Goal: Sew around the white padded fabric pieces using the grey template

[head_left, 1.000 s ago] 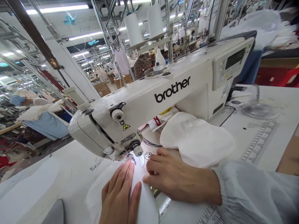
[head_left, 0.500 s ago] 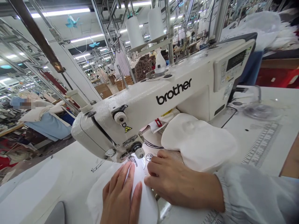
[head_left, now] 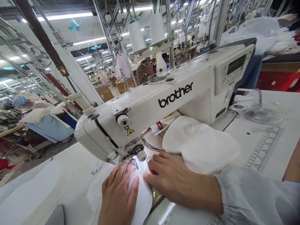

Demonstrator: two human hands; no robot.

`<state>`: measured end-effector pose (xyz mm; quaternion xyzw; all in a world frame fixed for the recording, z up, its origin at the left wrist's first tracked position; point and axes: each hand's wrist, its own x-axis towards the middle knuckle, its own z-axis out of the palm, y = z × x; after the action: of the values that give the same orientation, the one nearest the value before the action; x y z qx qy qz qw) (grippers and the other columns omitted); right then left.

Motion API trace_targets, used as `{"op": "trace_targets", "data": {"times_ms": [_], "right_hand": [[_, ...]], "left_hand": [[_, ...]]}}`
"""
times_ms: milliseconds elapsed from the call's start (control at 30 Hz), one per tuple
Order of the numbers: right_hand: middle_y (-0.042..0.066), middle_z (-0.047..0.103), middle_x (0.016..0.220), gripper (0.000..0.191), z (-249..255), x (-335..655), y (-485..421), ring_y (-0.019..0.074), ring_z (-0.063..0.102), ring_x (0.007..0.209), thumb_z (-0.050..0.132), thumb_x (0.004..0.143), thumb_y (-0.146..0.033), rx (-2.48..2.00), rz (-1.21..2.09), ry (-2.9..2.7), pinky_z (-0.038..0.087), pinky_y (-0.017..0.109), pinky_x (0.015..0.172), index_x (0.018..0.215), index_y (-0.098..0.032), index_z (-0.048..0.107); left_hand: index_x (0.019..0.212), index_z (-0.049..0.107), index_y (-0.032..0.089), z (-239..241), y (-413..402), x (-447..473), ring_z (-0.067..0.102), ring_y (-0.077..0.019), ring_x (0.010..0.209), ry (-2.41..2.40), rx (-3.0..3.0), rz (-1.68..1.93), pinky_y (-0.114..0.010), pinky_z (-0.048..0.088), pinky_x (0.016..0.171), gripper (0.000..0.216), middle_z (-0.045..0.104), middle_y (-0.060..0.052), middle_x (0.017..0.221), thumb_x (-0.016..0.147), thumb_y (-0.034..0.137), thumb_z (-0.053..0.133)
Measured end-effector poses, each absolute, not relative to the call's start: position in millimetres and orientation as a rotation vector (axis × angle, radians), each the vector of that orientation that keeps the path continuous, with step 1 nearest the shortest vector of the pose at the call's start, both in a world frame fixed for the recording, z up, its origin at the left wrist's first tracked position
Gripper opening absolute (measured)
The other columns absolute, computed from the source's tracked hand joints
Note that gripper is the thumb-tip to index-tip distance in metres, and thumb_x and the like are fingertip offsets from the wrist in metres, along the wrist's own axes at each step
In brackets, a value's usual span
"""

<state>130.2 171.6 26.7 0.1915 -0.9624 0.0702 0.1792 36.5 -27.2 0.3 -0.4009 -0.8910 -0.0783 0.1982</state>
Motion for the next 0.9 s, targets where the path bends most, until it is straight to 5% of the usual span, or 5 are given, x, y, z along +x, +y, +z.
{"op": "trace_targets", "data": {"times_ms": [600, 900], "right_hand": [[0.002, 0.055, 0.083, 0.016, 21, 129, 171, 0.0184, 0.043, 0.076, 0.052, 0.095, -0.015, 0.539, 0.204, -2.656, 0.028, 0.034, 0.069, 0.079, -0.019, 0.051], [0.001, 0.057, 0.079, 0.017, 27, 134, 172, 0.0163, 0.044, 0.073, 0.048, 0.094, -0.014, 0.581, 0.295, -2.641, 0.028, 0.033, 0.07, 0.081, -0.018, 0.058]], "left_hand": [[0.13, 0.059, 0.016, -3, -29, 37, 0.051, -0.0261, 0.13, -2.53, -1.098, -0.146, -0.045, 0.039, 0.103, 0.05, 0.062, -0.01, 0.136, 0.1, 0.041, 0.028], [0.144, 0.038, 0.008, -7, -48, 52, 0.04, -0.0269, 0.141, -2.459, -1.02, -0.048, -0.046, 0.037, 0.104, 0.056, 0.05, -0.016, 0.148, 0.1, 0.041, 0.028]]}}
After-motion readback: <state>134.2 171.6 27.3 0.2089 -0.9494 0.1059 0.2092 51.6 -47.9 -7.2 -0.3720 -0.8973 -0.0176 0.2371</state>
